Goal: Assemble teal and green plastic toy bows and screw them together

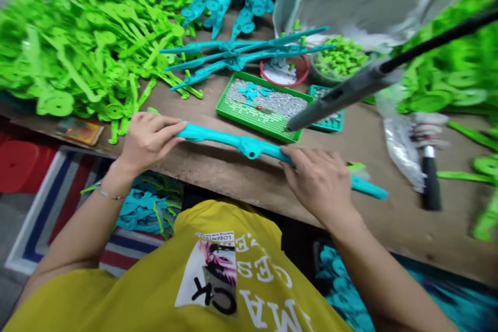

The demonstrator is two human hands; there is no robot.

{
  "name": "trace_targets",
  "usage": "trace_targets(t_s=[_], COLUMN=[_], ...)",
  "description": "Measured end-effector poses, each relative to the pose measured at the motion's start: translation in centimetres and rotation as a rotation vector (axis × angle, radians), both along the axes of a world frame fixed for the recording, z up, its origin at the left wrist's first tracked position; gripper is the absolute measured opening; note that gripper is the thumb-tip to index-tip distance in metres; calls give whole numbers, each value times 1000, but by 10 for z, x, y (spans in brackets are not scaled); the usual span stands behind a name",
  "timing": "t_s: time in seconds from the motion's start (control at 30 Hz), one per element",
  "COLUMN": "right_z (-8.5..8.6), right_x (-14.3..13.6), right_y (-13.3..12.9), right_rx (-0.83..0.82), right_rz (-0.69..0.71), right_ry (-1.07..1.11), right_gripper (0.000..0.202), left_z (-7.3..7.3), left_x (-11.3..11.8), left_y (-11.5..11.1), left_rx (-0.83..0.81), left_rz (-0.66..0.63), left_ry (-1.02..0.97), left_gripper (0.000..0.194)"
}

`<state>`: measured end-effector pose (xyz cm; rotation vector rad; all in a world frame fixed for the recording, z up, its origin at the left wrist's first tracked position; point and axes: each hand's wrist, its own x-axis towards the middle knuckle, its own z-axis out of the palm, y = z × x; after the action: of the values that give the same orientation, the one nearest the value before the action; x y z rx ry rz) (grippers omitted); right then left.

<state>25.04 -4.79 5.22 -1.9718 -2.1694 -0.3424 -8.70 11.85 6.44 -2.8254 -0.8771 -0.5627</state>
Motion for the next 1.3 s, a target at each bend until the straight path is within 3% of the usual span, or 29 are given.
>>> trace_targets(t_s=[0.07, 0.17, 0.3, 0.37, 0.43, 0.5, 0.6, 0.7, 0.8, 0.97, 1.1, 1.3], right_z=[-4, -23, -64, -77, -78, -68, -44, -27, -23, -27, -30, -32], right_x=[-3, -6, -4, 1, 13, 32, 74, 116, 136, 124, 116, 113], right_y=[-8, -19, -29, -29, -26, -18, 10, 62, 128, 218, 251, 263], right_rx=[-81, -116, 16, 72, 127, 211, 323, 261, 98, -218, -385, -501], right_rz=[-76, -143, -91, -22, 31, 8, -189, -298, -243, -122, -81, -140], right_ry=[45, 97, 261, 381, 510, 593, 609, 627, 625, 409, 254, 79], right_gripper=[29, 40, 40, 38, 34, 28, 20, 19, 19, 27, 28, 26], left_z=[-6, -28, -65, -76, -81, -82, -84, -94, -106, -118, -119, -116], left_x=[-7, -18, -23, -19, -11, 1, 25, 50, 66, 73, 73, 74], left_y=[-7, -19, -35, -42, -49, -58, -77, -93, -98, -92, -91, -91], left_rx=[21, 73, 163, 176, 169, 158, 115, 67, 36, 29, 16, 15], left_rz=[-42, -65, -116, -100, -46, 21, 86, 158, 242, 336, 340, 348], left_ry=[-9, -8, -48, -39, -58, -111, -207, -259, -287, -315, -340, -353], left_gripper=[28, 36, 43, 44, 47, 51, 58, 57, 54, 56, 51, 42])
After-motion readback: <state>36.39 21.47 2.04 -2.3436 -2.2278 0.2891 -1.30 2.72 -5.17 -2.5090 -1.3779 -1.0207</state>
